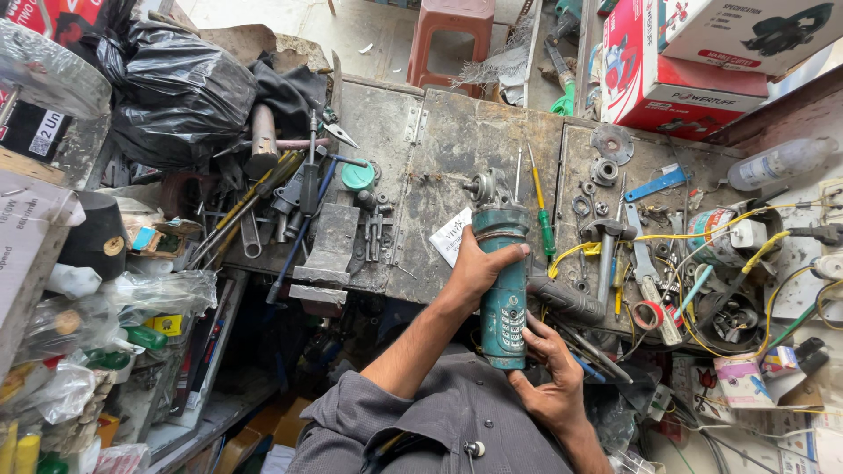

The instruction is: The person works on a green electric hand mixer at a cluttered repair workbench. They use a screwdriver to loosen parts, handle the mixer body and its detached components, plug in and test the tool, and manipulate small internal parts while reassembling it.

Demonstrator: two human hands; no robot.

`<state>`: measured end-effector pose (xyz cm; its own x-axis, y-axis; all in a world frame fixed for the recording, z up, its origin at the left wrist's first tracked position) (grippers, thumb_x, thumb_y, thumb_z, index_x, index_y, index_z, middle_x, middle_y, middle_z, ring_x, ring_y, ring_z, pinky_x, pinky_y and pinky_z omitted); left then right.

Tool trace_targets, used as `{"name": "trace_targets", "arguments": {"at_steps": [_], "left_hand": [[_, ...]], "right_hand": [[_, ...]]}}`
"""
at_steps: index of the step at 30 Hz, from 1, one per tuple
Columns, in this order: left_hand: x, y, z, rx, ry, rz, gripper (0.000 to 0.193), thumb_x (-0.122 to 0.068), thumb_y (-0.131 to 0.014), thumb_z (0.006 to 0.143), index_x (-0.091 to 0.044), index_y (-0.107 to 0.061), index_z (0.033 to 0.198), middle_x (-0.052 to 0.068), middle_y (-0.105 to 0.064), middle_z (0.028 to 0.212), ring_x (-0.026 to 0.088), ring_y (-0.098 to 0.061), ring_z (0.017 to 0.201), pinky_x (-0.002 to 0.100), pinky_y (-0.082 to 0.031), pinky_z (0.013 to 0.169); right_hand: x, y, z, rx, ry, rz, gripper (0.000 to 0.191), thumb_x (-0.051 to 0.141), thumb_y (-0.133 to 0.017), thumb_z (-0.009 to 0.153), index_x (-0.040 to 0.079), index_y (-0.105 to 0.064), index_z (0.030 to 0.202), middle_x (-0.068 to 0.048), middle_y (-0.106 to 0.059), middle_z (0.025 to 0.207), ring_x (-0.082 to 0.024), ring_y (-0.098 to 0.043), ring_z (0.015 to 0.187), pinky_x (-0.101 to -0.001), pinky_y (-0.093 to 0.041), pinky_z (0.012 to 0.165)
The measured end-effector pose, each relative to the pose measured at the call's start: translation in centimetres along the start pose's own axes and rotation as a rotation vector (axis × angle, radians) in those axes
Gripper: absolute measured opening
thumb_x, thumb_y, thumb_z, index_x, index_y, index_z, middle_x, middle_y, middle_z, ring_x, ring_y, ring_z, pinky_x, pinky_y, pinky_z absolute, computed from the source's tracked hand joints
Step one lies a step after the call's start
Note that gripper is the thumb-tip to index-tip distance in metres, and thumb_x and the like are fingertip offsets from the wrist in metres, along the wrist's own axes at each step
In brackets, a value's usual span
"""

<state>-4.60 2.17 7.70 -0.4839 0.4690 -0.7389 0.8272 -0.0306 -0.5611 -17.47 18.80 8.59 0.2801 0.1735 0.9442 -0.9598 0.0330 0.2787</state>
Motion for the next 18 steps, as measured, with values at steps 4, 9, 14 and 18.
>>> {"name": "trace_targets", "arguments": {"at_steps": [4, 9, 14, 18], "left_hand": [[-0.2, -0.1, -0.1, 0.015, -0.054, 0.026, 0.067, -0.010, -0.083, 0.079, 0.002, -0.039, 0.128, 0.019, -0.061, 0.110, 0.024, -0.072, 0.084, 0.041, -0.067, 0.062], [0.2, -0.1, 0.1, -0.010, -0.004, 0.004, 0.063, -0.011, -0.082, 0.076, 0.000, -0.042, 0.123, 0.015, -0.062, 0.103, 0.022, -0.070, 0.076, 0.040, -0.065, 0.056], [0.4, -0.4, 0.1, 0.011, -0.020, 0.022, 0.059, -0.010, -0.083, 0.076, 0.000, -0.049, 0.123, 0.014, -0.066, 0.097, 0.022, -0.070, 0.069, 0.037, -0.062, 0.056], [0.8, -0.2, 0.1, -0.014, -0.017, 0.015, 0.062, -0.009, -0.083, 0.074, -0.002, -0.048, 0.124, 0.013, -0.067, 0.098, 0.021, -0.071, 0.072, 0.038, -0.063, 0.059]], "right_hand": [[0.0, 0.1, -0.1, 0.005, 0.001, 0.014, 0.059, -0.006, -0.079, 0.075, 0.001, -0.059, 0.131, -0.023, -0.050, 0.151, -0.028, -0.063, 0.128, -0.0379, -0.059, 0.101], [0.6, 0.1, 0.4, 0.026, 0.010, -0.043, 0.060, 0.002, -0.086, 0.075, 0.003, -0.061, 0.129, -0.020, -0.054, 0.148, -0.026, -0.067, 0.124, -0.0359, -0.062, 0.098], [0.2, 2.9, 1.7, 0.192, -0.019, -0.107, 0.074, 0.015, -0.094, 0.066, 0.005, -0.061, 0.131, -0.016, -0.060, 0.138, -0.024, -0.069, 0.117, -0.0359, -0.058, 0.097], [-2.6, 9.1, 4.8, 0.125, -0.092, 0.012, 0.073, 0.026, -0.084, 0.072, 0.005, -0.059, 0.138, -0.014, -0.067, 0.131, -0.021, -0.067, 0.119, -0.0361, -0.053, 0.104]]}}
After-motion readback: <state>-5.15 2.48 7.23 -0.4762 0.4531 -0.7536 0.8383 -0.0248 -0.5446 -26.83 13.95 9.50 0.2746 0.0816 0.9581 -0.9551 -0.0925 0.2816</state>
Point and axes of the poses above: each hand's wrist, its own z-axis towards the middle knuckle, its own y-axis out of the back of the hand, x = y × z, the point moved 5 cm from there along z, towards the middle knuckle
